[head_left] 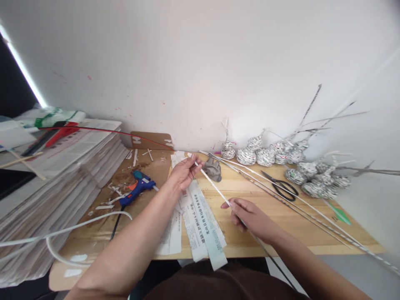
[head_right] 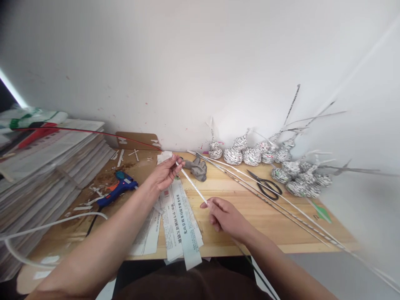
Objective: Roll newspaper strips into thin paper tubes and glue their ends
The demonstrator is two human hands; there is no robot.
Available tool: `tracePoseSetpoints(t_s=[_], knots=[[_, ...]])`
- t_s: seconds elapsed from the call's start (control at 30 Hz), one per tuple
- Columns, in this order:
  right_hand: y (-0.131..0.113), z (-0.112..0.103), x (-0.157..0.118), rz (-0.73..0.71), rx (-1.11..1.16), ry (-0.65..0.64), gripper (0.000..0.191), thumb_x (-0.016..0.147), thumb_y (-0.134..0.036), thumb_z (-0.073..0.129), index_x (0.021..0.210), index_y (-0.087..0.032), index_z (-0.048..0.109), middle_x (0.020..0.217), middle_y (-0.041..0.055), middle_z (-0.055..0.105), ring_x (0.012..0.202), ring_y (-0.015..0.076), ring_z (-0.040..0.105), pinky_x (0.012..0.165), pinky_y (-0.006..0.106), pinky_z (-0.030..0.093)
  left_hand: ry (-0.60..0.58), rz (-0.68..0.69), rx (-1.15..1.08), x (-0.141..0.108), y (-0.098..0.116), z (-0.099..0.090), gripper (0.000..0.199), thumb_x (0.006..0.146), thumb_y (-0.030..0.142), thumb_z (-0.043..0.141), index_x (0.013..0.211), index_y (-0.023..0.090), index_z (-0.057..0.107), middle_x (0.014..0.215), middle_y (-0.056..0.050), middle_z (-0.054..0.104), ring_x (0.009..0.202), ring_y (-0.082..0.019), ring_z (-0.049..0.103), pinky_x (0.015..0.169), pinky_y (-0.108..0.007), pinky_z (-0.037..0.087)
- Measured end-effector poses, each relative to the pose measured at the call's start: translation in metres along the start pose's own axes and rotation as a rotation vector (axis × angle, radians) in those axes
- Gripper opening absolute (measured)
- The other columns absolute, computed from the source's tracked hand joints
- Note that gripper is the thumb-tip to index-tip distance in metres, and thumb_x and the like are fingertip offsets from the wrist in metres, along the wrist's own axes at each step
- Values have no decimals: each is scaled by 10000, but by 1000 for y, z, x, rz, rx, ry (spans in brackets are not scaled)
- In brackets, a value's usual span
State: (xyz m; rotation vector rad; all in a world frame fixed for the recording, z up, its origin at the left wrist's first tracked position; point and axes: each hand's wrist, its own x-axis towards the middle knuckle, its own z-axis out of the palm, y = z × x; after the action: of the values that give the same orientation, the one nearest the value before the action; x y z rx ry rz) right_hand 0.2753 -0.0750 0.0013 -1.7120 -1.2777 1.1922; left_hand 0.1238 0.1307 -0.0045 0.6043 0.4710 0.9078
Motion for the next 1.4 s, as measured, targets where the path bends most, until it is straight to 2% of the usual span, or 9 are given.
tracePoseSetpoints(t_s=[0.13, 0.33, 0.57, 0.77, 0.97, 1.1, 1.17, 1.33, 1.4], knots=[[2, 8, 9, -218, -304, 214, 308, 901, -478, 457, 991, -211, 580, 727, 16, 533, 661, 156, 487, 647, 296, 375, -5, 9, -8, -1, -1, 0, 142, 866, 188, 588, 783, 84, 639, 721, -41, 638, 700, -113, 682, 616, -157, 581], [4, 12, 15, 67, 277, -229, 380, 940, -501, 306, 981, -190, 520, 543, -82, 247, 413, 87, 231, 436, 237, 266, -20, -3, -49, -1, 0, 2, 174, 883, 188, 557, 769, 79, 631, 692, -39, 614, 659, -94, 662, 581, -129, 564], [-9, 15, 27, -274, -292, 234, 247, 910, -440, 444, 924, -207, 525, 672, -2, 486, 597, 139, 441, 577, 266, 317, -27, 12, -47, 0, -1, 1, 201, 900, 202, 531, 776, 78, 629, 712, -46, 622, 684, -98, 666, 619, -143, 573], [-2, 17, 36, 5, 352, -278, 349, 932, -538, 308, 900, -221, 449, 518, -95, 237, 389, 93, 255, 433, 228, 261, -68, -3, -61, -2, 1, 3, 194, 889, 219, 550, 779, 80, 630, 708, -42, 611, 670, -97, 662, 576, -129, 562], [-13, 23, 41, -262, -153, 136, 325, 898, -515, 451, 841, -200, 507, 638, -19, 439, 582, 128, 423, 562, 259, 340, -45, 14, -43, -2, 1, 2, 186, 875, 247, 573, 777, 94, 612, 709, -39, 609, 678, -97, 657, 571, -130, 556], [-11, 27, 46, -86, 254, -211, 373, 947, -517, 284, 870, -208, 480, 505, -83, 242, 404, 98, 262, 443, 240, 282, -79, -3, -85, -2, 4, 0, 183, 876, 247, 571, 774, 98, 599, 681, -18, 577, 621, -72, 624, 496, -95, 514], [-9, 28, 47, -35, 372, -285, 385, 940, -540, 289, 907, -208, 482, 502, -92, 236, 385, 91, 242, 421, 233, 268, -82, -13, -89, -1, 4, 0, 184, 871, 253, 578, 776, 98, 598, 677, -15, 573, 607, -68, 617, 482, -92, 503], [-13, 28, 54, -273, 37, 123, 332, 859, -527, 528, 856, -195, 544, 635, -26, 460, 563, 110, 417, 538, 241, 334, -30, -3, -11, -2, 0, 2, 200, 860, 282, 591, 784, 98, 604, 681, -28, 594, 622, -90, 638, 497, -120, 512], [-14, 29, 60, -272, 87, 102, 337, 873, -524, 500, 831, -193, 543, 597, -34, 433, 537, 109, 397, 528, 241, 324, -33, -6, 6, -4, 0, 4, 217, 868, 293, 577, 777, 96, 600, 665, -27, 586, 604, -91, 629, 467, -119, 491]])
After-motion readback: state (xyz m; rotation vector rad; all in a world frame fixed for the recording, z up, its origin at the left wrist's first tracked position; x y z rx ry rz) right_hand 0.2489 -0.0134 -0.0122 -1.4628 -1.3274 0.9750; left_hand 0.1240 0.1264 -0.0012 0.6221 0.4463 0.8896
